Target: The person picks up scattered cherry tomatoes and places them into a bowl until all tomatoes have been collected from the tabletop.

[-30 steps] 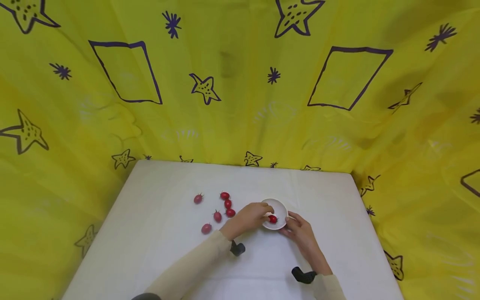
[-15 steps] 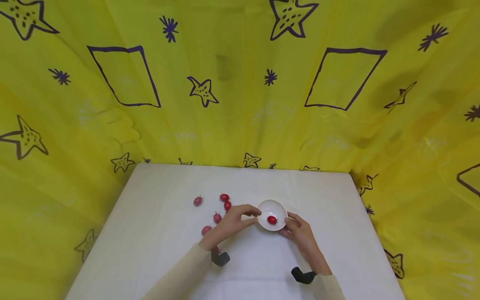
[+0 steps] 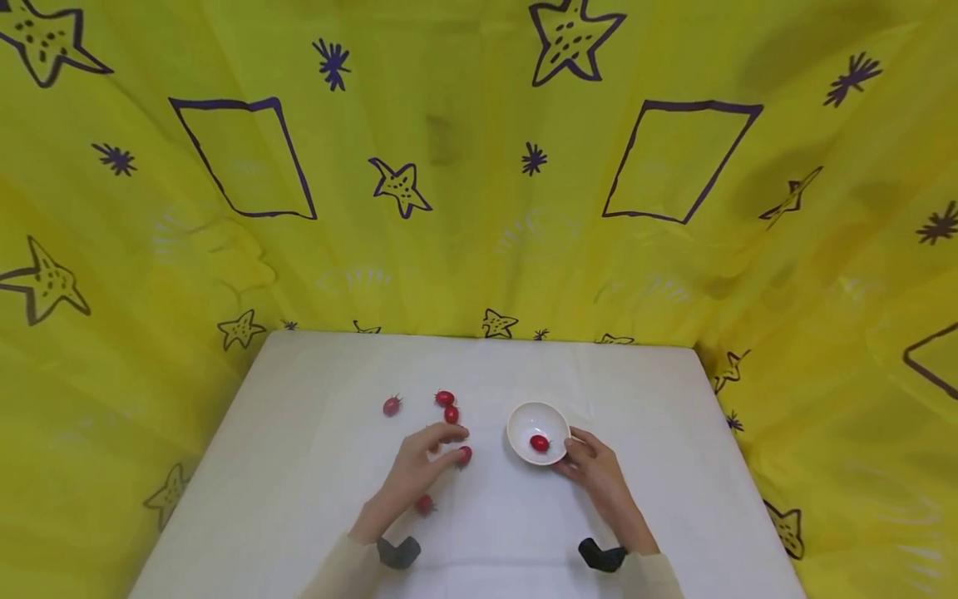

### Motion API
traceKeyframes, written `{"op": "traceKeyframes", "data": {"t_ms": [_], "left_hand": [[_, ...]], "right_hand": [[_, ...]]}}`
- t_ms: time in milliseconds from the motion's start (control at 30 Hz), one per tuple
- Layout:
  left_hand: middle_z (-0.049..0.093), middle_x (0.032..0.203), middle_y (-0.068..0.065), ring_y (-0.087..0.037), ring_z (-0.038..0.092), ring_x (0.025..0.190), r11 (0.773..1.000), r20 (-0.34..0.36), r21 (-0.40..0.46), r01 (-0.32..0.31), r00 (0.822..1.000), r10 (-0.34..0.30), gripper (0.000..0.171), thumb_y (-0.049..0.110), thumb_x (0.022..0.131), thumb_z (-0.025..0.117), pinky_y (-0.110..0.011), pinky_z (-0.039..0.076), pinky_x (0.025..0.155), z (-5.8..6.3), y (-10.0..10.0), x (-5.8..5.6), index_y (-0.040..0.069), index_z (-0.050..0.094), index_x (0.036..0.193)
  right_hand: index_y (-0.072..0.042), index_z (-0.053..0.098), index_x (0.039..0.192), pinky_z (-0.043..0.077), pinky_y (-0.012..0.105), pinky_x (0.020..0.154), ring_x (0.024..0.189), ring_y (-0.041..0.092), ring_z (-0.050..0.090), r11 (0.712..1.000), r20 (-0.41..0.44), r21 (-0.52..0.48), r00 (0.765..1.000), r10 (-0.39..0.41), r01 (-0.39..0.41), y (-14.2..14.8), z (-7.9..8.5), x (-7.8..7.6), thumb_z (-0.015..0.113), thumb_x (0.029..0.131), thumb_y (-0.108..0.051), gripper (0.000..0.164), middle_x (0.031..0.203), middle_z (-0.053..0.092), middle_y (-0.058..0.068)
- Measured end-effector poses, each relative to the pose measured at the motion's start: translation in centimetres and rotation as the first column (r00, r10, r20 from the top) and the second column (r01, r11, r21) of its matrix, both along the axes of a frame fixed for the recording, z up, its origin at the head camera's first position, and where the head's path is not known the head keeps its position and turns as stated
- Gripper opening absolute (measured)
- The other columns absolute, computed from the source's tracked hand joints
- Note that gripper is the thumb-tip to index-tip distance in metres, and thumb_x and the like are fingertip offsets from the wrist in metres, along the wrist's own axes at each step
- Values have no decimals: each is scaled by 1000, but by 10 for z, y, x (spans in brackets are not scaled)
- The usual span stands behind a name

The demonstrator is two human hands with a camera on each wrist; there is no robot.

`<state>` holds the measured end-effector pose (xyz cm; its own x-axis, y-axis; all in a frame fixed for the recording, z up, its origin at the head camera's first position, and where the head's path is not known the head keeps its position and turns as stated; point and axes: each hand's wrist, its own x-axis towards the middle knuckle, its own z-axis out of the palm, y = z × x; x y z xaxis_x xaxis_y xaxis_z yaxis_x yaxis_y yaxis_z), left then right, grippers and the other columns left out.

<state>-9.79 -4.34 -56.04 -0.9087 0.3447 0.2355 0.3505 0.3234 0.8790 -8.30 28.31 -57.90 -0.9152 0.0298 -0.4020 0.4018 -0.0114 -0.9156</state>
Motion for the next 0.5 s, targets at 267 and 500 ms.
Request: {"op": "traceKeyframes", "data": {"t_ms": [267,500], "left_hand": [[74,123,-3,-31,67,110,989,-23,-50,-137,990,136,31,11,95,76,-46,60,96,-13,-21,10,10,71,126],[76,116,-6,-25,69,107,958,-173,-129,-255,957,231,31,7,88,82,-42,60,95,-26,-36,16,8,74,118]], "right_hand": [[5,31,158,58,31,101,112,7,67,1000,-6,-6,1000,-16,16,0,2,1,54,109,-18,59,159,38,33],[6,33,157,59,30,99,107,6,69,1000,-4,1,1000,-19,19,0,0,1,55,109,-18,58,154,46,31]]}}
